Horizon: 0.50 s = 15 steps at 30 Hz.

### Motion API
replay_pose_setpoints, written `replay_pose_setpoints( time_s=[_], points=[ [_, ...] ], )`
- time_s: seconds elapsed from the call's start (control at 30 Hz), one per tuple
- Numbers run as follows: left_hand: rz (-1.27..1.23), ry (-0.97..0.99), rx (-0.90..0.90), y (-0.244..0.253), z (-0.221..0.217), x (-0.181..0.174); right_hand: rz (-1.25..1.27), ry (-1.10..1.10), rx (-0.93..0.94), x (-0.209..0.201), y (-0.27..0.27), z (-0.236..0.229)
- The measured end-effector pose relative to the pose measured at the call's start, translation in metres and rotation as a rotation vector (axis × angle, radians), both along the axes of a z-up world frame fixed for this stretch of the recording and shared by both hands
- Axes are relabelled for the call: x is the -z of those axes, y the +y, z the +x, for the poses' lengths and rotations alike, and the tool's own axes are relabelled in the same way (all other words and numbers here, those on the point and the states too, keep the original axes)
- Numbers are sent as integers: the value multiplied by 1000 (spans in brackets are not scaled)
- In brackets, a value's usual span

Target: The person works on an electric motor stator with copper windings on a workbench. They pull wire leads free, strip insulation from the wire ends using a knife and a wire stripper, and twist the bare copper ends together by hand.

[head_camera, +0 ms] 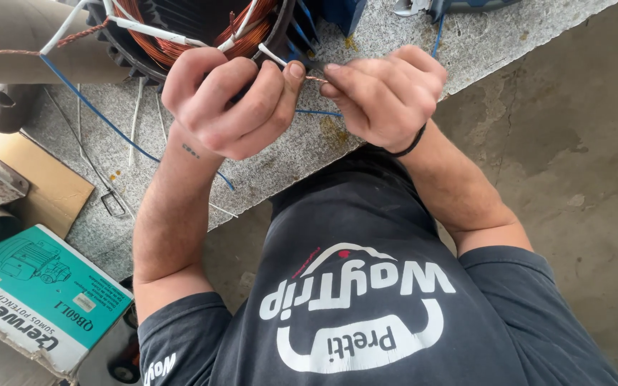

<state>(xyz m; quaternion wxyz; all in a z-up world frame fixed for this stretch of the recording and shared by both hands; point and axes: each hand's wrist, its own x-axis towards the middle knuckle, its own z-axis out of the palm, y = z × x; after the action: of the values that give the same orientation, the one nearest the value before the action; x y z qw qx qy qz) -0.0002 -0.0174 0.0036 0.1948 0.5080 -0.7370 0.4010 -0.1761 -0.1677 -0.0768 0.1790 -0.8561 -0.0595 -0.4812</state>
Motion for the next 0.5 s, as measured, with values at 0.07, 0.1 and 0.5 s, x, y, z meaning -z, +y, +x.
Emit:
replay_pose_setpoints(
  time_s=[0.07, 0.1, 0.5],
  points=[
    [5, -8, 1, 0, -1, -1, 532, 152, -149, 15, 17, -8],
    [7, -11, 4, 0, -2, -1, 533, 147, -148, 18, 20, -9],
    [21, 41, -58, 8, -5, 5, 316, 352, -144, 29, -58, -39]
  ],
)
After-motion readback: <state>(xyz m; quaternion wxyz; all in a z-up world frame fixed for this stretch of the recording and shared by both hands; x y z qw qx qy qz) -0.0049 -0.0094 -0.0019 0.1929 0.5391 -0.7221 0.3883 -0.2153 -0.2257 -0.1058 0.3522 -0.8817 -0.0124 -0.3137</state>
